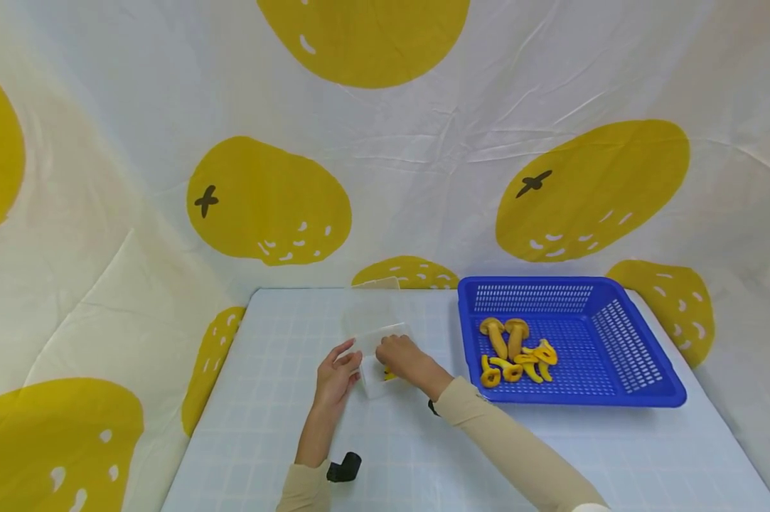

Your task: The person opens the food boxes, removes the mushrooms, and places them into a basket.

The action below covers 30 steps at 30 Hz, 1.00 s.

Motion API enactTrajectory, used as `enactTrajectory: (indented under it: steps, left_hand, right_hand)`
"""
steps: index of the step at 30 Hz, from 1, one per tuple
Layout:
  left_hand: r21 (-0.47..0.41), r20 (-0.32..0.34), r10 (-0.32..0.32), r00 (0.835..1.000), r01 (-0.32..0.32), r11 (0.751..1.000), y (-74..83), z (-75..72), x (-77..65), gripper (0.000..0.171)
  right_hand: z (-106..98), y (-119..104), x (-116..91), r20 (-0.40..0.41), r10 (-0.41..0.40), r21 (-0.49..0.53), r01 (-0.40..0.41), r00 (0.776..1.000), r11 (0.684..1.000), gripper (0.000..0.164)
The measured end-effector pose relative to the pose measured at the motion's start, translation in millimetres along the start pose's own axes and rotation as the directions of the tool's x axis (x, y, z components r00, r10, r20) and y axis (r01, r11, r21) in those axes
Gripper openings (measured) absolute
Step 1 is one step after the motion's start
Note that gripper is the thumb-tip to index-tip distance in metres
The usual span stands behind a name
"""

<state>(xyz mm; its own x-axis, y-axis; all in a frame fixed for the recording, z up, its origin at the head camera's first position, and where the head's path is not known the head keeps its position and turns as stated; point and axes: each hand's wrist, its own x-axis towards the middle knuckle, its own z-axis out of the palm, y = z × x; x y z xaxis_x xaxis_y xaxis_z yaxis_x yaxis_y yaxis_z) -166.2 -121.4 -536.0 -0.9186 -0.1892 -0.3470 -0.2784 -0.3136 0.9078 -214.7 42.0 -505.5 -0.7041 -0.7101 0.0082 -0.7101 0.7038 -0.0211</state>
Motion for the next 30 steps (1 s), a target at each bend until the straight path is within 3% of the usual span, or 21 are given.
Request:
enactTrajectory:
  steps: [5, 9, 15, 22, 25, 30]
  left_hand:
    - [0.004, 0.011, -0.003, 1.000, 0.003, 1.000, -0.1, -1.8, -1.0, 0.047]
    - [0.007, 0.009, -0.011, 1.000, 0.011, 1.000, 1.0, -1.1, -0.7, 0.047]
    - [0.020, -0.001, -0.016, 1.000, 0.016, 1.000, 2.0, 1.2, 0.7, 0.048]
    - [0.033, -0.006, -0.025, 1.000, 0.025, 0.999, 0.7, 0.7, 1.0, 0.049]
    - [0.034, -0.005, -0.022, 1.000, 0.022, 0.999, 0.0, 0.6, 1.2, 0.049]
    - [0.034, -0.006, -0.015, 1.000, 0.015, 0.999, 0.0, 0.7, 1.9, 0.048]
  right_hand:
    - [-5.6, 5.2, -4.7, 0.052, 0.002, 0.095, -0.007, 0.999, 0.995, 0.007]
    - [-10.2, 10.2, -8.4, 0.065, 0.017, 0.240, -0.033, 0.998, 0.970, 0.016]
    - [-18.9, 18.8, -15.3, 0.015, 0.030, 0.434, -0.034, 0.999, 0.900, 0.022]
    - [-29.7, 33.0, -23.8, -0.033, 0.074, 0.644, -0.035, 0.997, 0.764, 0.021]
    - [-31.5, 40.2, -28.4, -0.088, 0.069, 0.696, 0.011, 0.994, 0.718, 0.018]
    - [-33.9, 52.5, -37.4, -0.146, 0.081, 0.738, 0.054, 0.986, 0.672, 0.015]
